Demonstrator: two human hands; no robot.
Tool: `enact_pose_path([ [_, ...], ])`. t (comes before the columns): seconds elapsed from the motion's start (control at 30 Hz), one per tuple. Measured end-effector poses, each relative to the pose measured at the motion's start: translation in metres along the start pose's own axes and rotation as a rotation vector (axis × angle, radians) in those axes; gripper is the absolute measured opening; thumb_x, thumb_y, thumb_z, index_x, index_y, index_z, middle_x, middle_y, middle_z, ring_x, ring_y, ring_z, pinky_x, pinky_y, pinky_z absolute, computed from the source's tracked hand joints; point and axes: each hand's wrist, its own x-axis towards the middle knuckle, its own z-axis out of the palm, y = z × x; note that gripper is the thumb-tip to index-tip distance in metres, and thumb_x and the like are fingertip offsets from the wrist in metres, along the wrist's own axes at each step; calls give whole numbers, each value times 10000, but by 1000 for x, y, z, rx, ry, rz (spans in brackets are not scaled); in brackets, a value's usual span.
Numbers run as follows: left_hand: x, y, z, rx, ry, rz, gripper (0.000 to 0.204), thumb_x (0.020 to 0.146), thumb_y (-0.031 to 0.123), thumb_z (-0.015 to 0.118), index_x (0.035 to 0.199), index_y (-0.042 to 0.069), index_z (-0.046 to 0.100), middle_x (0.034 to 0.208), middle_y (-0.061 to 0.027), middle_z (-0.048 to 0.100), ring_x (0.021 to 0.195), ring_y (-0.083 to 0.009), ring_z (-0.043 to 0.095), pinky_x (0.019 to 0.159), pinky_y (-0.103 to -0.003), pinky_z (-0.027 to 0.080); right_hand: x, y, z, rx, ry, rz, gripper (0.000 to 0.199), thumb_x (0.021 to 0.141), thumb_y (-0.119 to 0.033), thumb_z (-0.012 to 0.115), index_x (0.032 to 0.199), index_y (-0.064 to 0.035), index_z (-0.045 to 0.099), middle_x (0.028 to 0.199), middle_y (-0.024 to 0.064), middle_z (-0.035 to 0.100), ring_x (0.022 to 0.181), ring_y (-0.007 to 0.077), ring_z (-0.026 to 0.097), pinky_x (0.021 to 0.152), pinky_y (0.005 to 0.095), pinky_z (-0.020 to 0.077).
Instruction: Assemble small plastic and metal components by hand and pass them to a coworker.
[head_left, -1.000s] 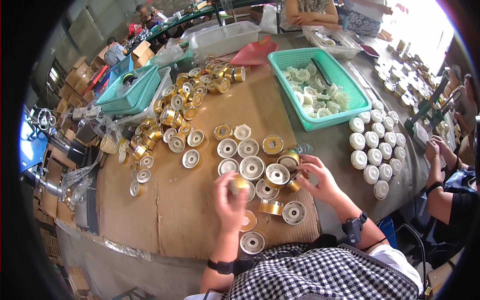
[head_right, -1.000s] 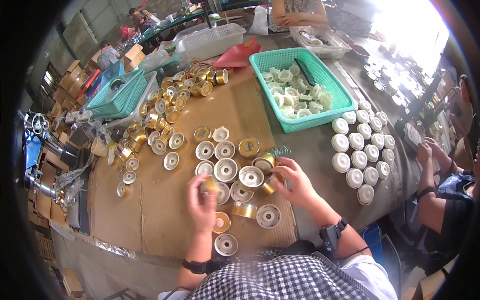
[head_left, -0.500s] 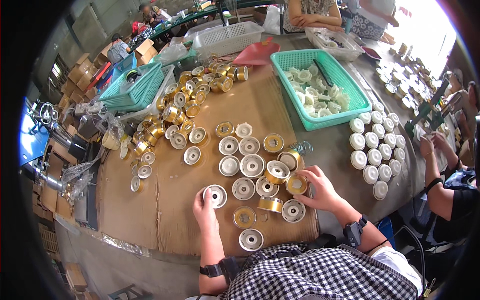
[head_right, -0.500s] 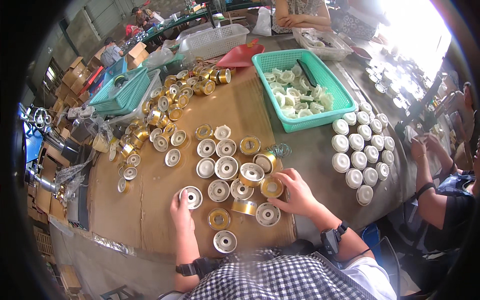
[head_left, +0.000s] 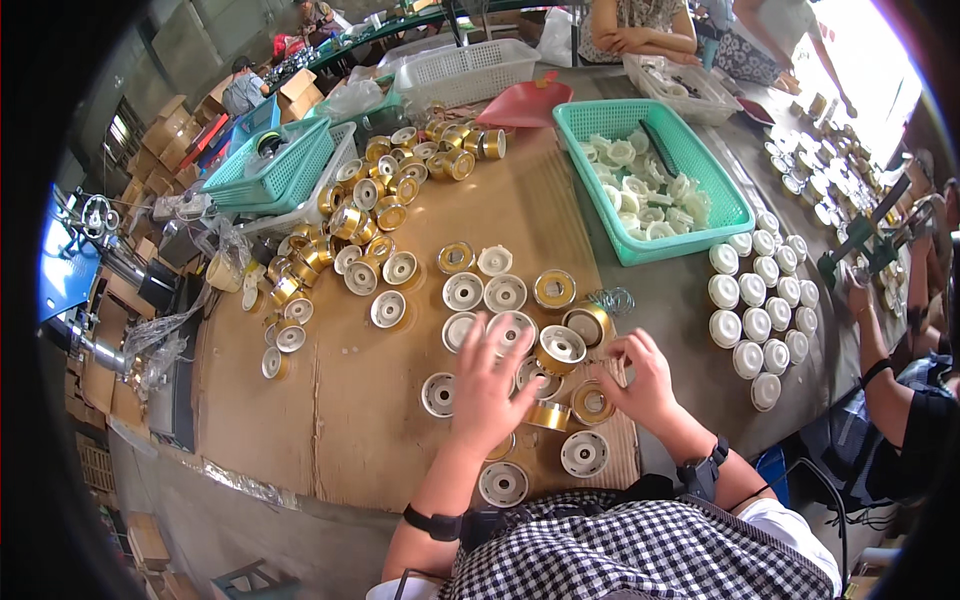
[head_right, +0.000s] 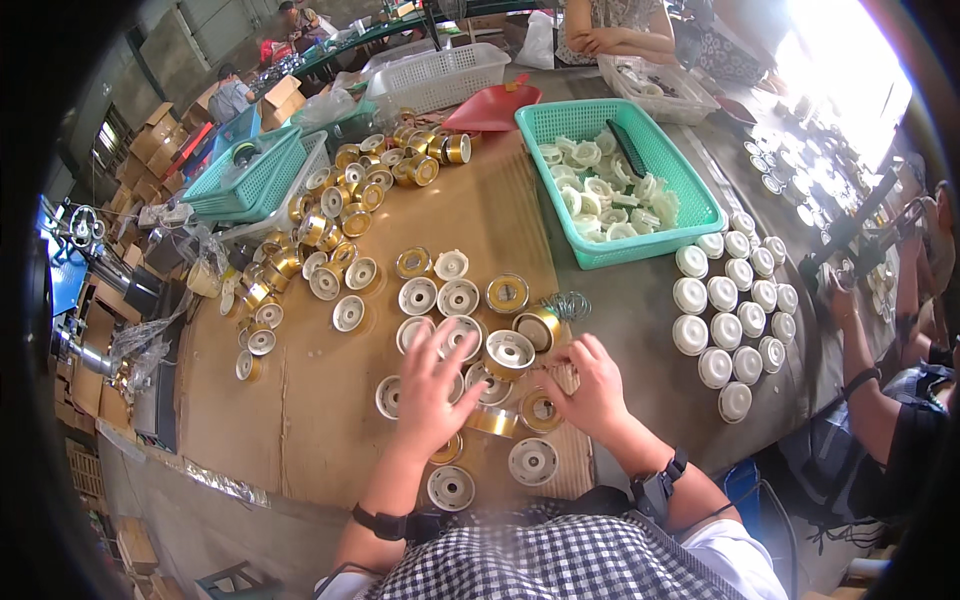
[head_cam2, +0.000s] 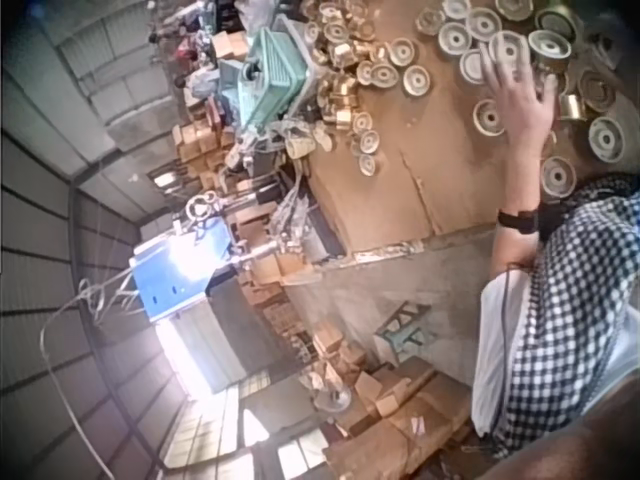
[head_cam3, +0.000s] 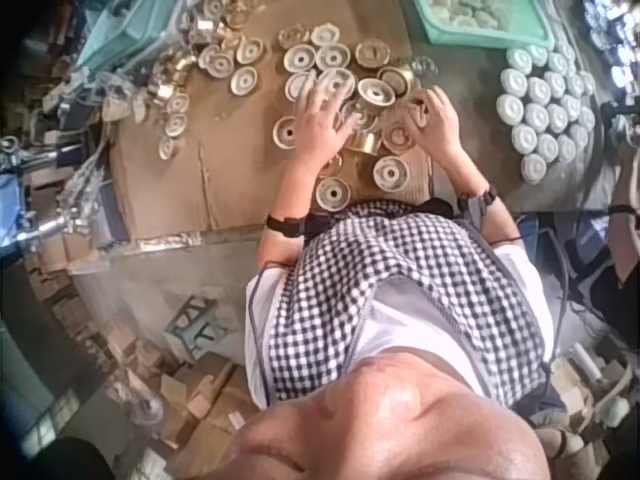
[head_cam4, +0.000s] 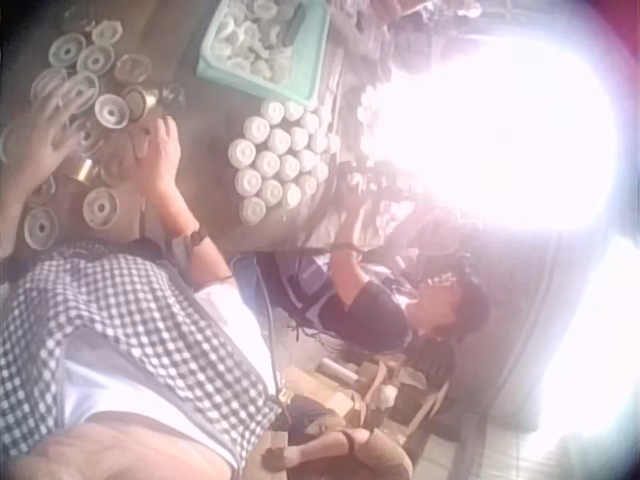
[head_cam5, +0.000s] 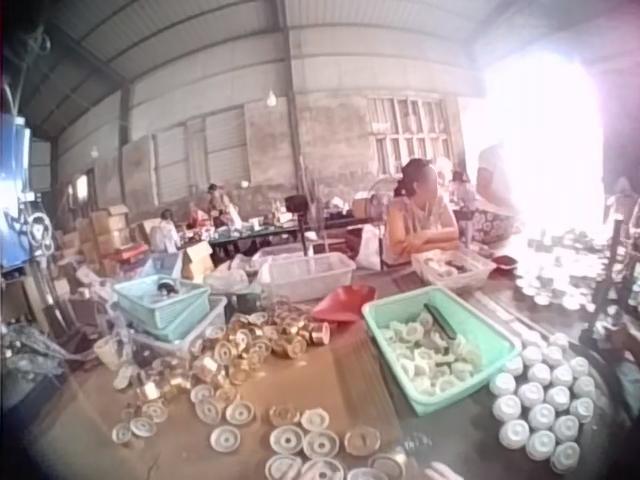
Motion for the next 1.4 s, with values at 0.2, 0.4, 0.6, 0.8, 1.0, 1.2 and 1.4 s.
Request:
enact_pose_path([
  [0.2,-1,13,29,62,-212,87,359,820,140,751,1175,192,732,1443,-97,539,1331,-376,480,1167,-518,325,34,5,6,-54,220,-332,569,787,-89,786,1319,-59,585,1291,177,568,1222,404,539,1009,468,494],
  [0.4,-5,6,24,80,-60,-19,351,768,54,766,1099,169,753,1221,-67,614,1096,-287,577,974,-438,435,53,11,16,143,262,-168,506,835,-88,758,1313,-49,597,1179,162,614,930,291,679,800,379,569],
  [0.6,-5,-3,20,62,-94,62,211,818,55,678,996,142,752,969,-50,625,946,-278,616,905,-413,467,45,8,16,149,183,-222,414,836,-81,721,1244,-61,653,1146,147,623,920,296,669,783,381,562],
  [0.8,-6,-10,23,21,-19,82,211,766,7,696,945,111,736,911,-56,629,900,-276,627,863,-415,487,65,46,9,145,284,-266,367,881,-61,702,1245,-40,660,1145,183,615,952,321,672,784,372,574],
  [1.0,-30,-21,-34,65,250,-201,297,688,-121,695,928,55,703,987,-106,658,947,-318,666,779,-402,547,61,43,-3,155,235,-108,294,931,-90,691,1218,-32,673,1088,185,625,819,268,672,728,360,564],
  [1.2,-104,-82,-72,283,294,-472,221,703,-99,694,867,49,694,943,-83,629,898,-310,648,745,-436,528,61,34,-1,-236,142,-341,216,894,-116,728,1090,-26,717,1008,139,669,933,352,632,790,416,523],
  [1.4,-127,-73,-62,273,157,-541,184,733,-57,686,878,56,686,953,-96,631,915,-327,653,769,-448,530,130,16,23,90,48,-418,625,792,-45,791,1368,-45,550,1337,170,575,1224,362,578,1071,420,462],
])
